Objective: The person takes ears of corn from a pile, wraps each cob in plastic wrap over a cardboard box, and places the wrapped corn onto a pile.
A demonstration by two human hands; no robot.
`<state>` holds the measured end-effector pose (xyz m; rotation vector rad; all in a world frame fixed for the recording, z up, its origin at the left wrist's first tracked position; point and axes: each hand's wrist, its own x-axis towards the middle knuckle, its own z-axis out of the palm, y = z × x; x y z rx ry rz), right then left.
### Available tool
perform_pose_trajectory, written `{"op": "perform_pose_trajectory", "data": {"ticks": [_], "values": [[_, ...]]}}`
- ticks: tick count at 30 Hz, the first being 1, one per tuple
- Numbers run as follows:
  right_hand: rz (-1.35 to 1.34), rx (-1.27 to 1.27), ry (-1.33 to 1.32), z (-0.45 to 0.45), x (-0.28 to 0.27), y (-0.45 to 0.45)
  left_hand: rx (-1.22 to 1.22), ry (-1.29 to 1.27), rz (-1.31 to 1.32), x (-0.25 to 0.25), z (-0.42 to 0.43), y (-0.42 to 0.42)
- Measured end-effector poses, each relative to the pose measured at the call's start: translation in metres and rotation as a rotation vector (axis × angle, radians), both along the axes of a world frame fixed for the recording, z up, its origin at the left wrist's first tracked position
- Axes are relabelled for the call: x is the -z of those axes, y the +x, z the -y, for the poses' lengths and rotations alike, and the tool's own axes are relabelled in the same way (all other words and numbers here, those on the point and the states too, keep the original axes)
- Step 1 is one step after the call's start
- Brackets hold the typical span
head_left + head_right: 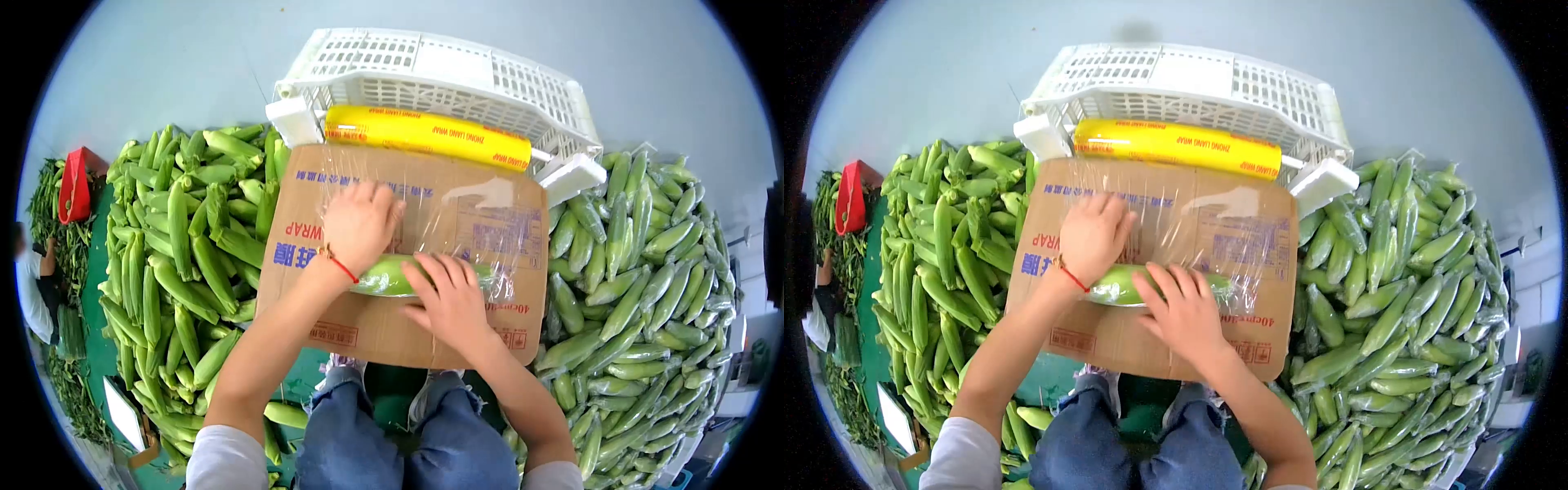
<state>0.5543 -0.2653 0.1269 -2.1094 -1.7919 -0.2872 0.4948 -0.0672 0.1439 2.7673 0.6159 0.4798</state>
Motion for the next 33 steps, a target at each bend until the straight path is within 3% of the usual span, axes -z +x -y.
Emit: {"op": "perform_pose_trajectory", "data": {"ticks": [2,3,4,5,6,9,13,15,17,20,21,23,26,30,32,33], "values": [[0.016,0.013,-0.107,-0.008,0.002,0.014,0.017,-0.055,-0.065,0.008,0.020,-0.016],[-0.014,-0.023,-0.154,-0.005,0.000,0.014,0.103,0.060,0.141,0.000,0.030,-0.033],[-0.051,-0.057,-0.201,-0.002,0.000,0.012,0.121,-0.012,0.191,-0.008,0.042,-0.050],[-0.059,-0.109,-0.175,0.003,-0.002,0.010,0.171,-0.026,-0.004,-0.021,0.052,-0.072],[-0.144,-0.127,-0.212,0.009,-0.004,0.007,0.239,-0.071,0.036,-0.024,0.063,-0.088],[-0.319,-0.160,-0.262,0.019,-0.009,-0.002,0.291,-0.056,-0.161,-0.017,0.079,-0.111],[-0.096,-0.028,0.014,0.008,-0.008,0.010,0.321,0.038,-0.126,0.007,0.024,-0.058],[0.003,-0.052,0.023,-0.003,-0.006,0.017,0.345,0.149,-0.102,0.020,-0.021,-0.008],[0.105,-0.046,0.058,-0.020,-0.002,0.034,0.416,0.024,-0.274,0.015,-0.037,0.030],[0.013,-0.045,-0.132,-0.041,0.004,0.054,0.404,-0.058,-0.594,0.016,-0.038,0.063],[0.005,-0.093,-0.010,-0.045,0.005,0.056,0.422,-0.010,-0.585,0.018,-0.037,0.062],[-0.094,-0.066,-0.028,-0.036,-0.001,0.041,0.449,0.089,-0.560,0.018,-0.038,0.058],[-0.197,-0.097,-0.094,-0.005,-0.011,0.015,0.405,0.030,-0.696,0.000,-0.029,0.058],[-0.414,-0.245,-0.310,0.063,-0.028,-0.024,0.448,-0.084,-0.567,0.003,-0.037,0.050],[-0.555,-0.187,-0.662,0.083,-0.058,-0.034,0.456,-0.223,-0.431,-0.011,-0.043,0.036],[-0.625,-0.126,-0.591,0.095,-0.056,-0.036,0.370,-0.336,-0.100,-0.001,-0.042,0.025]]}}
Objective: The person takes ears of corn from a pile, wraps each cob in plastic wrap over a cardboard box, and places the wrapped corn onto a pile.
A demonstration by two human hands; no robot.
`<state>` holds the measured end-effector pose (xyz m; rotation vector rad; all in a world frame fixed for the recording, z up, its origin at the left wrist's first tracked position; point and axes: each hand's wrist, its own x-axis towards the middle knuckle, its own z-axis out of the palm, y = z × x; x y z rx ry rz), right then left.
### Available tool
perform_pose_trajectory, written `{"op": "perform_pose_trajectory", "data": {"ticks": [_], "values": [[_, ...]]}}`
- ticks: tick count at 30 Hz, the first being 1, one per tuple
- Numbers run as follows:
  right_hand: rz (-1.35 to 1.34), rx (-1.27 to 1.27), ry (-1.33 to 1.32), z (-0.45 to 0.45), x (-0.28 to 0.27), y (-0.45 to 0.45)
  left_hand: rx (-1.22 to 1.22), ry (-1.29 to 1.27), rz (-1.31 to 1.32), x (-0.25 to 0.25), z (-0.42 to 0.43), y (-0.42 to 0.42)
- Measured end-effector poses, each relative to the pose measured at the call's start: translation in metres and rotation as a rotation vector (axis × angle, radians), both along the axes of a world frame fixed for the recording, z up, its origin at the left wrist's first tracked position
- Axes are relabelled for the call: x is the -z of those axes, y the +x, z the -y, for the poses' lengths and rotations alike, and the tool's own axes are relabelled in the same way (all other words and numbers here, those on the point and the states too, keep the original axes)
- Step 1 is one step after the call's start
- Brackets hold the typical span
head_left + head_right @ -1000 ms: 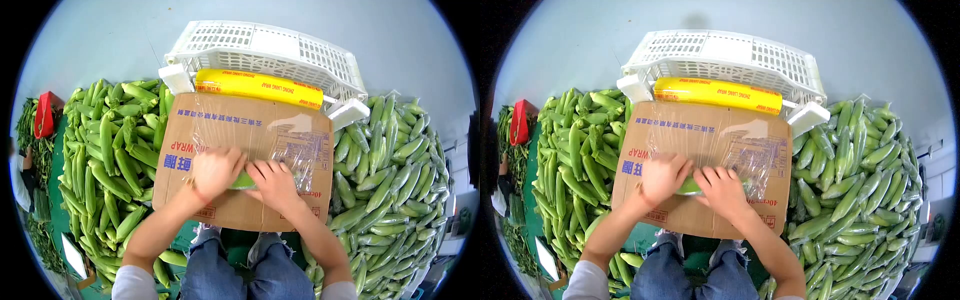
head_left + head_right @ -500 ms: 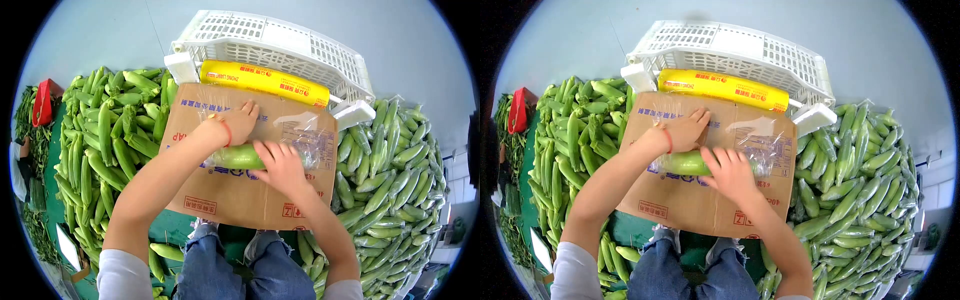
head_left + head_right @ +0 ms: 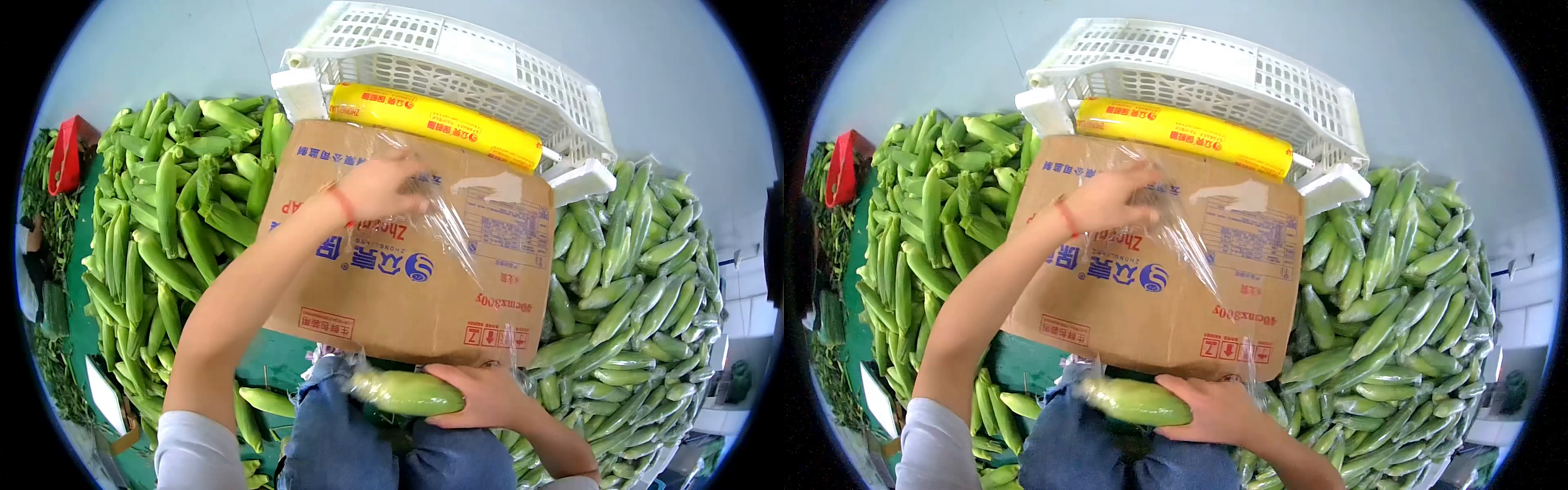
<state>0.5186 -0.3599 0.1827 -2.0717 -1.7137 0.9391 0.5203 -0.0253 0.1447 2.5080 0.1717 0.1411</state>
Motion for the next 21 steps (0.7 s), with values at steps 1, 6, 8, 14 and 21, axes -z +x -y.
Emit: {"op": "perform_pose_trajectory", "data": {"ticks": [1,6,8,14,21], "values": [[-0.047,0.101,0.046,0.009,0.004,0.001,-0.141,-0.156,0.283,0.010,0.009,-0.011],[-1.190,0.776,-0.044,-0.006,0.023,0.002,0.081,-0.071,0.625,0.003,0.105,-0.078],[-1.640,0.799,-0.322,-0.029,0.017,0.006,-0.117,-0.231,0.656,0.017,0.107,-0.075],[-2.826,-0.045,-0.079,-0.079,0.048,-0.028,0.059,-2.044,0.708,-0.003,0.096,-0.054],[-0.523,0.354,0.321,-0.057,0.049,0.001,-0.660,-1.420,0.546,0.011,0.082,-0.083]]}}
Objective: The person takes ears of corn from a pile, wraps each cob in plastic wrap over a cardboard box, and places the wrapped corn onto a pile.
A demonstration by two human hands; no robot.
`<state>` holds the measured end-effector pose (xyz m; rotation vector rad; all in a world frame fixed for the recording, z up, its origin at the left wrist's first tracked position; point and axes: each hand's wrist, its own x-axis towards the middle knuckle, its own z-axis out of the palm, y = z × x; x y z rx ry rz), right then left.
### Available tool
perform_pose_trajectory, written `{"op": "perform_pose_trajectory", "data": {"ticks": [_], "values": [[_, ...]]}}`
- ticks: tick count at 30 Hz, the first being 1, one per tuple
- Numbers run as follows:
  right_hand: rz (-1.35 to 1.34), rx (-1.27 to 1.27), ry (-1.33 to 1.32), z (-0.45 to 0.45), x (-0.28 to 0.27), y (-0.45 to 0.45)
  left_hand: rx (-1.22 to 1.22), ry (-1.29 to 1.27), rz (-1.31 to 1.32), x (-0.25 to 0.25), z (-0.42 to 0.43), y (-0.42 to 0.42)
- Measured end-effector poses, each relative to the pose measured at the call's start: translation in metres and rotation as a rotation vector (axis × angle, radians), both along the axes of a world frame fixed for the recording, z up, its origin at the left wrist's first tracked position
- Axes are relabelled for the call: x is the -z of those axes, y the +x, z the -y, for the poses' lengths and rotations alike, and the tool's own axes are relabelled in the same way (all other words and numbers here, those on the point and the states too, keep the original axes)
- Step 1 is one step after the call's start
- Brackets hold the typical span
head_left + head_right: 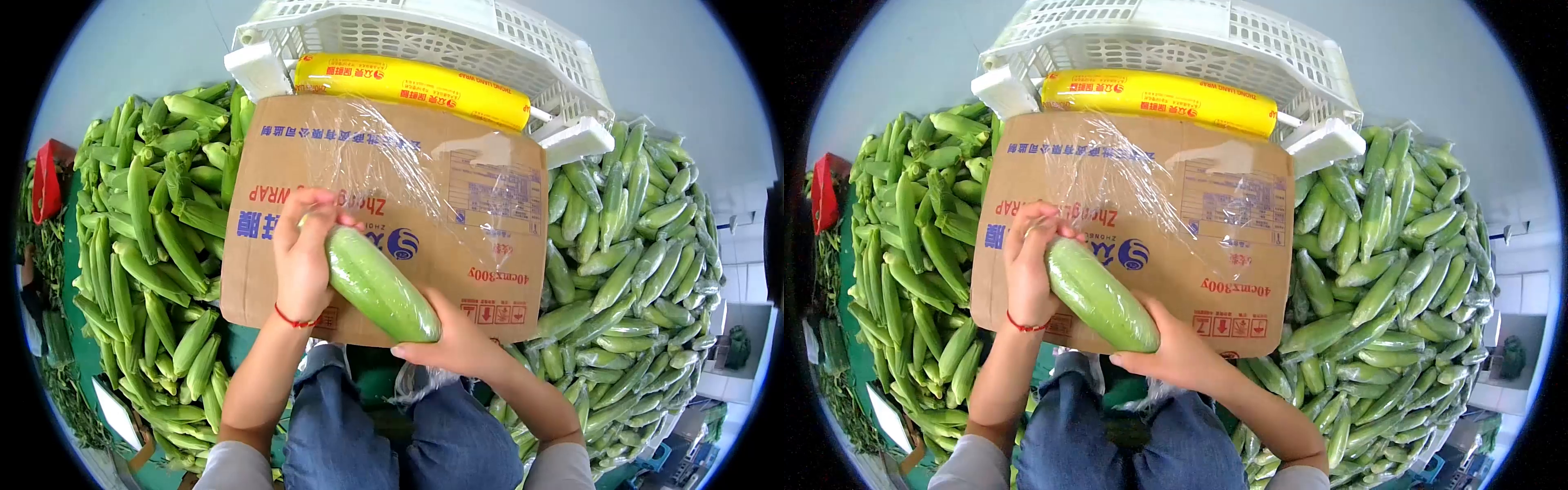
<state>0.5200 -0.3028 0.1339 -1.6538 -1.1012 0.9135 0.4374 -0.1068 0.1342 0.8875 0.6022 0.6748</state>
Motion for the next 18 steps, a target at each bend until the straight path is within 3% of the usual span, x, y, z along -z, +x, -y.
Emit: {"op": "perform_pose_trajectory", "data": {"ticks": [1,5,8,9,10,11,12,13,14,15,16,18], "values": [[0.252,0.056,-0.246,0.003,-0.023,0.004,-0.060,0.032,-0.019,0.008,0.003,-0.004],[0.900,-0.015,-0.127,0.019,-0.039,0.033,-0.080,0.042,-0.128,0.021,0.004,-0.027],[1.016,0.013,0.357,0.024,-0.056,0.055,0.107,0.060,-0.185,0.001,0.013,-0.040],[0.967,0.016,0.513,0.020,-0.067,0.064,0.161,-0.052,-0.227,0.007,0.025,-0.043],[0.477,0.153,0.649,0.016,-0.064,0.056,0.220,-0.164,-0.269,0.014,0.038,-0.045],[-0.019,0.280,0.763,0.001,-0.056,0.042,0.469,-0.269,-0.283,0.010,0.041,-0.054],[-0.289,0.284,0.792,-0.004,-0.055,0.038,0.584,-0.538,-0.313,0.005,0.046,-0.051],[-0.563,0.305,0.831,-0.010,-0.053,0.034,0.715,-0.583,-0.291,0.015,0.048,-0.059],[-0.593,0.216,0.812,-0.012,-0.058,0.042,0.854,-0.621,-0.266,0.028,0.048,-0.069],[-0.615,0.137,0.789,-0.011,-0.062,0.047,0.772,-0.550,-0.250,0.028,0.052,-0.075],[-0.676,0.250,0.735,-0.009,-0.064,0.046,0.709,-0.489,-0.227,0.024,0.056,-0.080],[-0.763,0.555,0.636,-0.007,-0.072,0.047,0.730,0.360,-0.374,0.015,0.051,-0.086]]}}
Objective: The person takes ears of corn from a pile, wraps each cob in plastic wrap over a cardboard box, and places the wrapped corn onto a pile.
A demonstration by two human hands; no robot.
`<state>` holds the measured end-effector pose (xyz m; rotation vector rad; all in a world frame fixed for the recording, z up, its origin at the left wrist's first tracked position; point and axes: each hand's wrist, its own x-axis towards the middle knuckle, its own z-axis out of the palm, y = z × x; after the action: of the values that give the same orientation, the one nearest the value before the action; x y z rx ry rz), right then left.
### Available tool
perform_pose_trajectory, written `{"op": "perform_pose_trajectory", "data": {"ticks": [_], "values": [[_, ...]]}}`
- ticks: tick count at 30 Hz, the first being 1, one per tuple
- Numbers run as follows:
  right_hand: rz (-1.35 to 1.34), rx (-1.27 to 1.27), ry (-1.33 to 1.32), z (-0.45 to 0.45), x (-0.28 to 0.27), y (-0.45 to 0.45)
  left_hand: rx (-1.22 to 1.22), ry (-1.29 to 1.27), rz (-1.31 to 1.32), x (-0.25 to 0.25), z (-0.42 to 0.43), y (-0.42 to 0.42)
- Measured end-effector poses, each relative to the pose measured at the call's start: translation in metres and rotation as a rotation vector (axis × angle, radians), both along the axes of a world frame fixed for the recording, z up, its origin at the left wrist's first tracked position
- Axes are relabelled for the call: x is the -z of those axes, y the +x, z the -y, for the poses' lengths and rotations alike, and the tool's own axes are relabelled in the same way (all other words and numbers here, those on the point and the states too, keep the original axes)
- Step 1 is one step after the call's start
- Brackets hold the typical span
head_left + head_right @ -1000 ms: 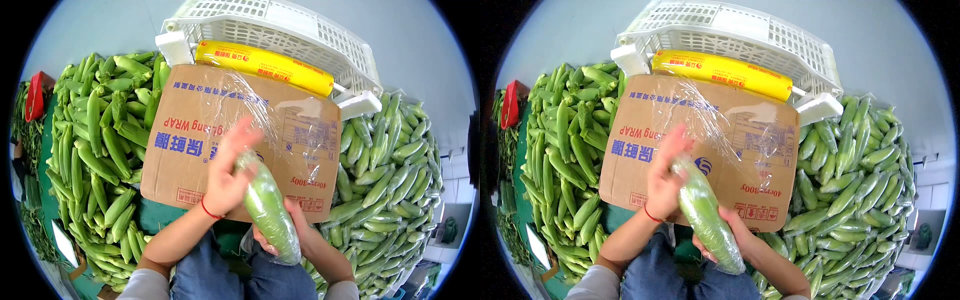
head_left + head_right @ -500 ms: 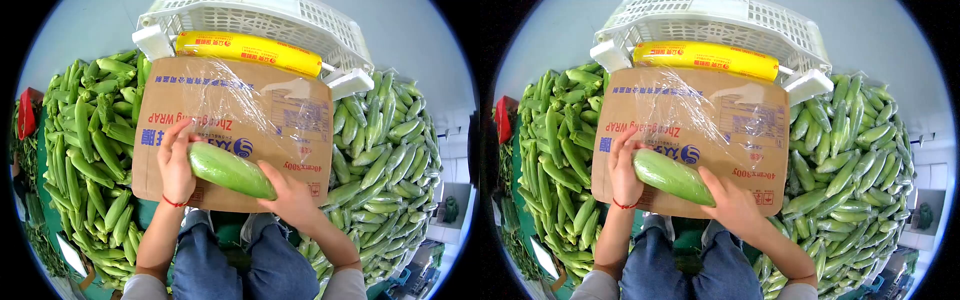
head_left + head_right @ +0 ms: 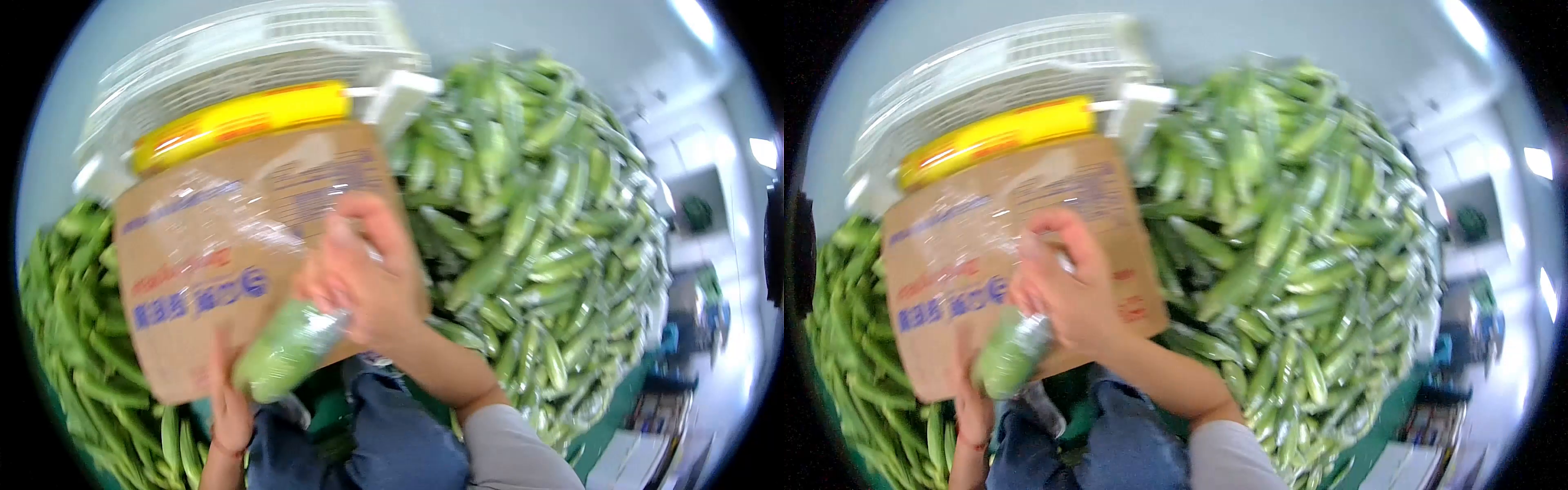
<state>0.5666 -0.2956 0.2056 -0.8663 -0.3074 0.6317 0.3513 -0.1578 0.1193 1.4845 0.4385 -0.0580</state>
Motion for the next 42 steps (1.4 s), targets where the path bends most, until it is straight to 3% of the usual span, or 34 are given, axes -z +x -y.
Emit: {"op": "perform_pose_trajectory", "data": {"ticks": [1,2,3,6,7,9,12,13,15,16,17,19,20,21,22,24,25,27,28,30,31,32,33,34,35,36,37,38,39,40,42], "values": [[-0.105,0.126,-0.070,0.000,-0.005,0.004,0.052,0.394,0.131,-0.004,-0.005,-0.001],[-0.053,0.077,0.061,0.006,-0.007,0.006,0.074,0.787,0.286,-0.005,-0.003,0.002],[0.000,0.009,0.195,0.011,-0.008,0.006,0.027,0.445,0.254,-0.006,0.009,0.005],[0.082,-0.186,0.403,0.045,-0.014,0.008,0.232,-0.429,0.131,-0.024,0.014,0.022],[0.098,-0.251,0.442,0.054,-0.015,0.010,0.243,-0.365,0.172,-0.019,0.022,0.027],[0.041,-0.040,0.400,0.063,-0.016,0.018,0.213,-0.201,0.179,-0.032,0.034,0.035],[0.010,0.257,0.392,0.064,0.003,0.020,-0.112,0.352,0.350,-0.005,0.045,0.058],[0.012,0.379,0.314,0.054,0.015,0.003,0.086,0.310,0.336,-0.051,0.058,0.077],[-0.087,0.481,0.209,0.060,0.038,-0.027,0.243,0.569,0.339,-0.071,0.076,0.116],[-0.184,0.461,0.180,0.073,0.061,-0.035,0.320,0.699,0.342,-0.075,0.081,0.130],[-0.281,0.437,0.146,0.086,0.082,-0.031,0.406,0.986,0.336,-0.076,0.084,0.140],[-0.495,0.282,0.352,0.143,0.111,-0.013,0.447,1.077,0.332,-0.064,0.086,0.137],[-0.582,0.417,0.312,0.176,0.094,-0.004,0.461,1.124,0.333,-0.056,0.082,0.132],[-0.551,0.572,0.093,0.214,0.096,0.010,0.440,1.029,0.334,-0.049,0.076,0.125],[-0.508,0.663,0.123,0.254,0.085,0.025,0.402,0.960,0.270,-0.045,0.067,0.116],[-0.106,0.807,-0.340,0.338,0.040,0.073,0.330,0.812,0.141,-0.038,0.048,0.094],[-0.130,0.983,-0.349,0.368,0.003,0.107,0.289,0.821,0.116,-0.032,0.038,0.083],[0.135,1.077,-0.303,0.487,-0.034,0.190,0.217,0.840,0.070,-0.017,0.018,0.060],[0.266,1.355,-0.292,0.498,-0.062,0.206,0.181,0.901,0.068,-0.005,0.009,0.048],[0.070,1.596,-0.206,0.520,-0.080,0.228,0.072,1.023,0.067,0.018,-0.002,0.034],[0.003,1.563,-0.109,0.527,-0.069,0.241,0.112,1.412,0.331,-0.004,0.000,0.043],[0.060,1.517,-0.200,0.502,-0.056,0.241,0.070,1.326,0.242,0.001,-0.003,0.035],[0.304,1.307,-0.342,0.461,-0.034,0.234,0.026,1.238,0.150,0.011,-0.005,0.024],[0.309,1.133,-0.585,0.421,-0.010,0.219,-0.024,1.149,0.052,0.021,-0.007,0.014],[0.351,0.931,-0.486,0.370,0.024,0.193,-0.033,1.179,0.052,0.024,-0.010,0.010],[0.475,0.810,-0.894,0.319,0.044,0.157,-0.043,1.215,0.033,0.023,-0.016,0.008],[0.443,0.617,-1.078,0.267,0.059,0.121,-0.063,1.135,0.017,0.013,-0.017,0.013],[0.816,0.437,-1.077,0.227,0.077,0.085,-0.056,1.164,0.010,0.009,-0.026,0.015],[0.911,0.134,-1.138,0.182,0.055,0.054,-0.111,1.079,0.015,0.010,-0.036,0.018],[1.248,0.067,-1.076,0.153,0.068,0.038,-0.143,1.221,0.027,0.012,-0.047,0.022],[1.320,0.046,-1.031,0.095,0.080,0.021,-0.140,1.264,0.118,0.003,-0.070,0.043]]}}
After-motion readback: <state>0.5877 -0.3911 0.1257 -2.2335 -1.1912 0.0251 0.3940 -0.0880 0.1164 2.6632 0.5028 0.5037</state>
